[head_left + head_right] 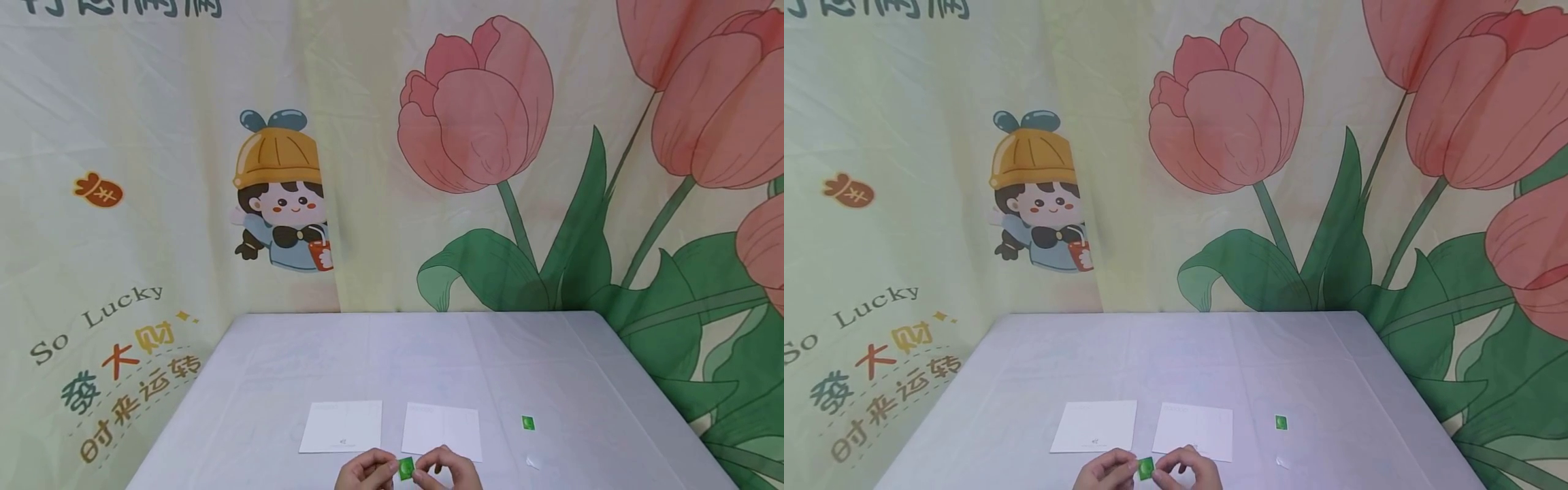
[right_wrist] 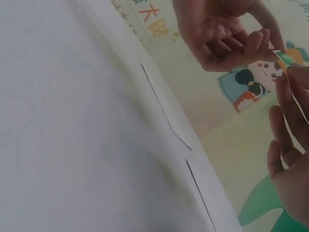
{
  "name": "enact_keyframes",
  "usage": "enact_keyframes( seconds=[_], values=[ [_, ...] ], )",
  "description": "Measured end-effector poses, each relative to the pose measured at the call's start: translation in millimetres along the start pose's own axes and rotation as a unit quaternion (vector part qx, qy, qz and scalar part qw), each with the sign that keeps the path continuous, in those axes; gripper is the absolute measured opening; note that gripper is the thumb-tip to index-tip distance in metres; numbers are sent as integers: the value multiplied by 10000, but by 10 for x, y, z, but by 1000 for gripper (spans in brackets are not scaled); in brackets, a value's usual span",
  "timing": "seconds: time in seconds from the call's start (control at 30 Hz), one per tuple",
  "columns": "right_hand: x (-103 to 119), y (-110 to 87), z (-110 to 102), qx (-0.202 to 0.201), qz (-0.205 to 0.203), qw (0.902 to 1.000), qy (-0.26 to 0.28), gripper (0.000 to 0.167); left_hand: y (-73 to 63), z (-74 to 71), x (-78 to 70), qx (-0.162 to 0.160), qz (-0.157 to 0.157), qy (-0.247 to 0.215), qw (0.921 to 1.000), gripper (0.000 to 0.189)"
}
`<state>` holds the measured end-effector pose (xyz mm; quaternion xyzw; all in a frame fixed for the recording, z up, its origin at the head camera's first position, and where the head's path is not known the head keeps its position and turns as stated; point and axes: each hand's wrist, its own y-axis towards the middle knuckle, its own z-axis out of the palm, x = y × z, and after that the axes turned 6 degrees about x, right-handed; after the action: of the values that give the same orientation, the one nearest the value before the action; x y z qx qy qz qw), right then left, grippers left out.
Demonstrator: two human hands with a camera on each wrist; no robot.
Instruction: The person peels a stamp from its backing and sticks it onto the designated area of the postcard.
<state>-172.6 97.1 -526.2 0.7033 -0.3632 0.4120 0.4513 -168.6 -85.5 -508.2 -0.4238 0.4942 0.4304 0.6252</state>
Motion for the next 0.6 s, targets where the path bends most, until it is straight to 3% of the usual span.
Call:
enact_keyframes(
  seconds=[0.23, 0.47, 0.6],
  values=[
    [106, 188, 100, -223, 397, 9989, -79, 12, 70, -87, -152, -649, 586, 933, 9918, 30],
    [212, 415, 204, -645, 931, 9934, 178, 14, 220, -137, -229, -1550, 1164, 1888, 9627, 21],
    [150, 558, 257, -929, 896, 9915, 130, 17, 320, -199, -261, -1813, 1491, 2120, 9486, 17]
  ],
)
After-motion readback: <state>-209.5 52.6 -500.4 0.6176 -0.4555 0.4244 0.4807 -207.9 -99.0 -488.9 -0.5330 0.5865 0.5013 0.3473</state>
